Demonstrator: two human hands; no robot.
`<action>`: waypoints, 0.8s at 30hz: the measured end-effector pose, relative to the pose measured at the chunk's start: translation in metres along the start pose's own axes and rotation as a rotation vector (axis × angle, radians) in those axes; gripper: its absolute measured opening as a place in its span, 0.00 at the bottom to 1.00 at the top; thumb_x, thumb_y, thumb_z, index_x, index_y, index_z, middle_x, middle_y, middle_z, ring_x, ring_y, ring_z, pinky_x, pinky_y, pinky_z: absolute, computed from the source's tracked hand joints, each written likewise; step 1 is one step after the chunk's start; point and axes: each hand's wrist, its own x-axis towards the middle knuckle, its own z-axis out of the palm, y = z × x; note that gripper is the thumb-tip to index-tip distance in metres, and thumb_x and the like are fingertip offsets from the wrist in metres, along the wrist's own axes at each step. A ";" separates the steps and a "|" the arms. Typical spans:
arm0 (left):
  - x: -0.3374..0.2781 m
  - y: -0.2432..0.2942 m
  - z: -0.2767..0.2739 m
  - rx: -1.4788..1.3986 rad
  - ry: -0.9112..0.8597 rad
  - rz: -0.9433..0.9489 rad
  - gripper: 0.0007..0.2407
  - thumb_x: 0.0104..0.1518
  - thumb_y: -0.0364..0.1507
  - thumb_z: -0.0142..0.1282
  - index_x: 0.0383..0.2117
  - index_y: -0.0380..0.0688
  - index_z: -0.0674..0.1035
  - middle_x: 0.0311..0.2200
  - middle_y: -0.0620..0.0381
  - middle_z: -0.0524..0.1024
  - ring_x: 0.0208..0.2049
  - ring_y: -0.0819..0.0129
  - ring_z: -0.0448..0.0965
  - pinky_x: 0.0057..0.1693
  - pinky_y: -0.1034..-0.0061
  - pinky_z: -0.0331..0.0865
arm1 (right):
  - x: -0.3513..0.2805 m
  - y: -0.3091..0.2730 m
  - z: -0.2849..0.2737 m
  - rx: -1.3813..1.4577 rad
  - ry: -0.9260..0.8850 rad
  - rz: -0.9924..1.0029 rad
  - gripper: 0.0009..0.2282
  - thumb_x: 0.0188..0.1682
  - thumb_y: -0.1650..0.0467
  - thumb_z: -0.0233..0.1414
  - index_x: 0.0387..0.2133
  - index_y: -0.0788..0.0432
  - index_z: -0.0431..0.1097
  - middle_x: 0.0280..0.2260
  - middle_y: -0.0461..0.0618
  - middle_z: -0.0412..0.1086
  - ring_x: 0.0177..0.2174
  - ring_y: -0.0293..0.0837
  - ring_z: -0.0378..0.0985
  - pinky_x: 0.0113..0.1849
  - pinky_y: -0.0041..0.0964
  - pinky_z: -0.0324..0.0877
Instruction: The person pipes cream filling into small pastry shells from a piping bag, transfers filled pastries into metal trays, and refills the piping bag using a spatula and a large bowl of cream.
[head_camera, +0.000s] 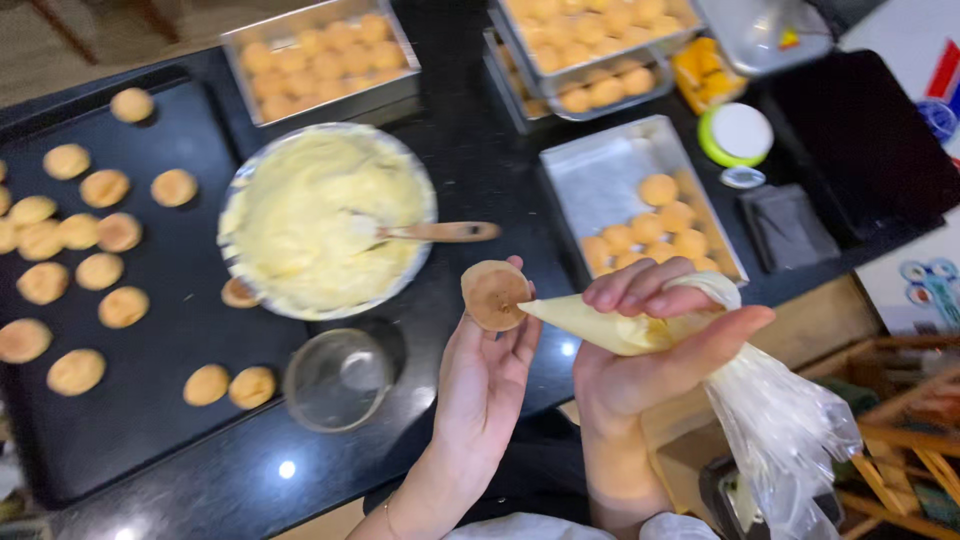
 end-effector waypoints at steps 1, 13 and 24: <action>0.003 -0.013 0.010 0.032 0.009 0.000 0.18 0.63 0.31 0.50 0.58 0.36 0.72 0.58 0.54 0.73 0.51 0.69 0.76 0.60 0.72 0.69 | 0.008 -0.005 -0.011 0.001 -0.025 -0.017 0.30 0.62 0.46 0.35 0.22 0.56 0.60 0.22 0.50 0.56 0.23 0.48 0.65 0.30 0.40 0.64; 0.054 -0.168 0.079 0.174 -0.068 0.172 0.16 0.68 0.32 0.45 0.58 0.39 0.72 0.56 0.55 0.73 0.55 0.69 0.73 0.61 0.72 0.65 | 0.117 -0.033 -0.105 -0.228 -0.182 -0.195 0.29 0.57 0.46 0.40 0.20 0.58 0.55 0.19 0.50 0.57 0.16 0.47 0.65 0.25 0.41 0.67; 0.098 -0.231 0.111 0.178 -0.081 0.331 0.22 0.71 0.39 0.31 0.61 0.36 0.68 0.59 0.49 0.72 0.60 0.63 0.69 0.62 0.69 0.61 | 0.198 -0.033 -0.139 -0.037 -0.081 -0.101 0.27 0.59 0.48 0.38 0.18 0.53 0.48 0.15 0.42 0.48 0.12 0.36 0.48 0.16 0.31 0.49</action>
